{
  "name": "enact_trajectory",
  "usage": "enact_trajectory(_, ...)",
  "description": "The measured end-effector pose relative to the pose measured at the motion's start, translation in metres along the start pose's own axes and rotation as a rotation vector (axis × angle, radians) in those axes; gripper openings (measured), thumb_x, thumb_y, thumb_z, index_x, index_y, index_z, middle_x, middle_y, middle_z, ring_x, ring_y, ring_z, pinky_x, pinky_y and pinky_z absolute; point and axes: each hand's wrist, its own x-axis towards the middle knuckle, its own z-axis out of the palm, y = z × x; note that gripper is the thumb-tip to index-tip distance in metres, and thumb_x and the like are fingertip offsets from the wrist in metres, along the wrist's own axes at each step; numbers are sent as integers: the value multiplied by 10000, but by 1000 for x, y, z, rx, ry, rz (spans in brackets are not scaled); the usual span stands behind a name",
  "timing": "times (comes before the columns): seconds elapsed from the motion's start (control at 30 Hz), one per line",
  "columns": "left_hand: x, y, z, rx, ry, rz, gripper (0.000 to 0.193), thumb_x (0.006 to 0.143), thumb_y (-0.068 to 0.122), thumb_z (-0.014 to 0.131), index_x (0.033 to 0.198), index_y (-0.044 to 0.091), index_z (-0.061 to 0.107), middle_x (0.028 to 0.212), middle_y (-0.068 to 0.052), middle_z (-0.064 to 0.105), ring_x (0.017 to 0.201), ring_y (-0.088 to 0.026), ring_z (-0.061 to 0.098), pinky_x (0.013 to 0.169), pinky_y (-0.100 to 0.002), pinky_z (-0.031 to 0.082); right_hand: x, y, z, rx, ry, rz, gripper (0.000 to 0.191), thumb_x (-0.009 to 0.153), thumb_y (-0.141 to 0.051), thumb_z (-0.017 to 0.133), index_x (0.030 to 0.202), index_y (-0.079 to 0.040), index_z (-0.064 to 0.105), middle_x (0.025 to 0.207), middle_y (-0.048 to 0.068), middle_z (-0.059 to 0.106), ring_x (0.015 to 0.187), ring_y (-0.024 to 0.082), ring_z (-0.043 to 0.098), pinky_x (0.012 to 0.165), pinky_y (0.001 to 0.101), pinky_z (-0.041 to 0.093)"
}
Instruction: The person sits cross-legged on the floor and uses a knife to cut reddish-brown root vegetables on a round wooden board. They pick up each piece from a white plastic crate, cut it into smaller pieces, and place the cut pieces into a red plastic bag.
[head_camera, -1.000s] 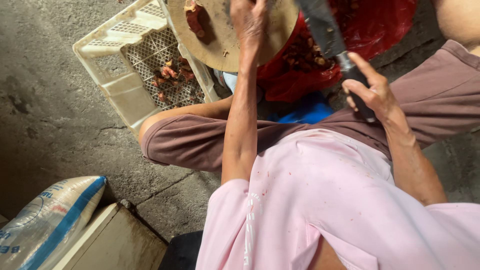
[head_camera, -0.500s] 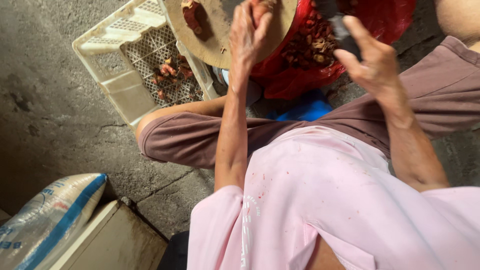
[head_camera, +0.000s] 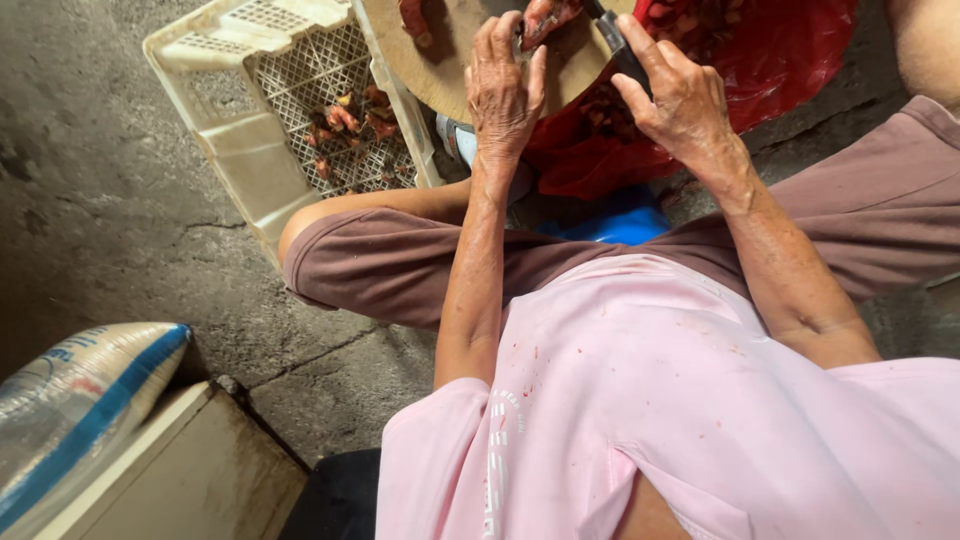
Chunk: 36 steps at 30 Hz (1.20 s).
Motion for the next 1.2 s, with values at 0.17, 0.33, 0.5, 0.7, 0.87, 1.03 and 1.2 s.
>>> enact_trajectory(0.17,0,-7,8,-17,-19,-81,466,1017,226,689,1428,202,469,1220,-2,640,1079,-194,687,920,-376,508,-3,0,-6,5,-1,-27,595,1123,-199,747,1609,-134,409,1021,127,645,770,282,681,652,381,590)
enact_trajectory(0.33,1,-15,14,-48,-19,-89,450,1002,203,669,1415,207,487,1247,-24,633,1057,-190,689,906,-375,509,5,2,-4,-38,82,-130,597,1144,-174,702,1640,-141,372,969,104,604,753,226,656,659,329,596)
enact_trajectory(0.5,7,-16,15,-10,-24,-51,416,1022,207,659,1405,205,497,1234,-18,632,1075,-188,684,888,-371,531,25,14,1,-279,-74,-119,599,1101,-253,756,1605,-196,437,972,112,607,688,261,655,586,375,570)
enact_trajectory(0.7,7,-14,12,-42,11,-66,420,1009,189,674,1392,206,502,1235,-12,632,1086,-201,679,880,-370,540,20,18,-18,-102,-12,-148,615,1128,-217,727,1646,-147,404,958,131,615,754,274,656,664,384,585)
enact_trajectory(0.87,8,-15,12,-58,-36,-91,433,1002,187,676,1398,178,499,1247,-21,633,1023,-167,695,847,-360,550,16,16,-9,-163,-77,-128,630,1087,-251,730,1644,-153,450,927,127,605,656,251,636,565,356,571)
enact_trajectory(1.03,13,-13,11,-78,20,-66,376,1005,165,673,1351,169,528,1239,-26,650,1001,-170,717,834,-358,571,14,25,2,-168,-103,-154,583,1111,-242,735,1625,-187,467,956,114,645,726,252,670,638,363,585)
enact_trajectory(1.2,20,-13,4,-146,30,-78,332,1022,123,649,1337,161,550,1187,-25,672,990,-175,743,813,-334,628,31,37,-14,629,-375,449,670,1056,-292,647,1685,-240,421,984,121,686,762,224,682,637,357,573)
